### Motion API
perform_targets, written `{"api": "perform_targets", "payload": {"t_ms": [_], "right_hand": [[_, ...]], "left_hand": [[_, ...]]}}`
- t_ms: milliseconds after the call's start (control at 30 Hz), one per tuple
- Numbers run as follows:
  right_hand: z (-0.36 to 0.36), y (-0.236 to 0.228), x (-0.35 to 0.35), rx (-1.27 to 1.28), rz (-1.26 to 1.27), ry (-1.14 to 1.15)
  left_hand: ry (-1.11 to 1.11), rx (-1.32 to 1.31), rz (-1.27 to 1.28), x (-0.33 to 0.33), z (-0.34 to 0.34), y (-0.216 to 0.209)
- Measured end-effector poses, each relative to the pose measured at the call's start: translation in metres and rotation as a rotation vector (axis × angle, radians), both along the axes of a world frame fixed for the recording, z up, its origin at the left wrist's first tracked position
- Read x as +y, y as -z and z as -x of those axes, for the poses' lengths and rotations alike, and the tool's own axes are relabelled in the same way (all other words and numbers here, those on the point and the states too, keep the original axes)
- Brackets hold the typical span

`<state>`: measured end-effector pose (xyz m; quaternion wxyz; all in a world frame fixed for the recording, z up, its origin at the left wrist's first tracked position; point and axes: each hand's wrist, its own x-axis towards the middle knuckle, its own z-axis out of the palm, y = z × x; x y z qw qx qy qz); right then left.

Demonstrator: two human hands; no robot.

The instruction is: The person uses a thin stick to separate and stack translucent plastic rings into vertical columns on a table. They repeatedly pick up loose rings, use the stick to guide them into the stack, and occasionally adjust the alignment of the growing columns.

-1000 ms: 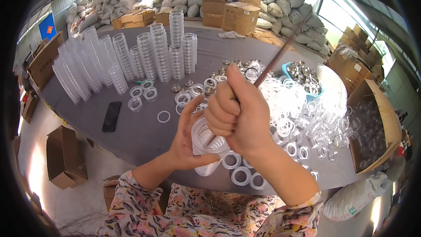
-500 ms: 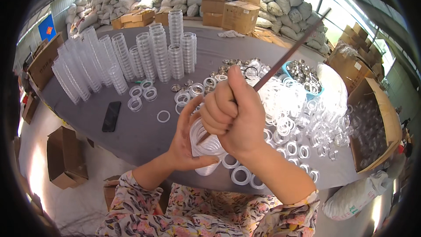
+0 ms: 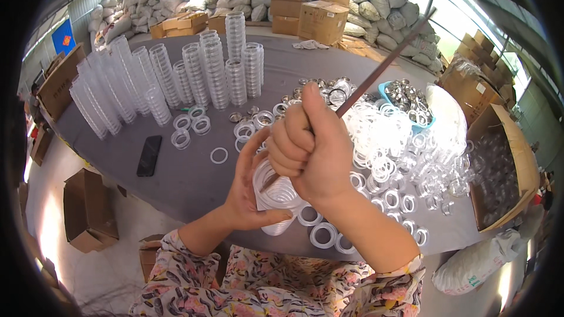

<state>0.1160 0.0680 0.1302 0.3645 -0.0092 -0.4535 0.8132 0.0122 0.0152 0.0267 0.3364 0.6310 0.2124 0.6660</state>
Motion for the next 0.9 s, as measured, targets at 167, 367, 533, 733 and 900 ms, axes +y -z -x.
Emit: {"api": "perform_targets", "payload": {"t_ms": [167, 367, 533, 733, 900], "right_hand": [[0.000, -0.009, -0.002, -0.290, -0.562, 0.425], [-0.009, -0.014, -0.007, -0.192, -0.033, 0.019], [0.003, 0.009, 0.004, 0.021, -0.315, 0.240], [-0.018, -0.017, -0.006, -0.376, -0.404, 0.260], [-0.010, 0.005, 0.000, 0.043, -0.056, -0.024]], "left_hand": [[0.009, 0.032, -0.040, 0.002, 0.005, 0.003], [0.019, -0.044, -0.015, 0.001, 0.003, 0.004], [-0.038, 0.032, 0.008, 0.000, 0.002, 0.001], [0.021, -0.047, -0.024, 0.001, 0.005, 0.003], [-0.003, 0.002, -0.001, 0.002, -0.001, 0.003]]}}
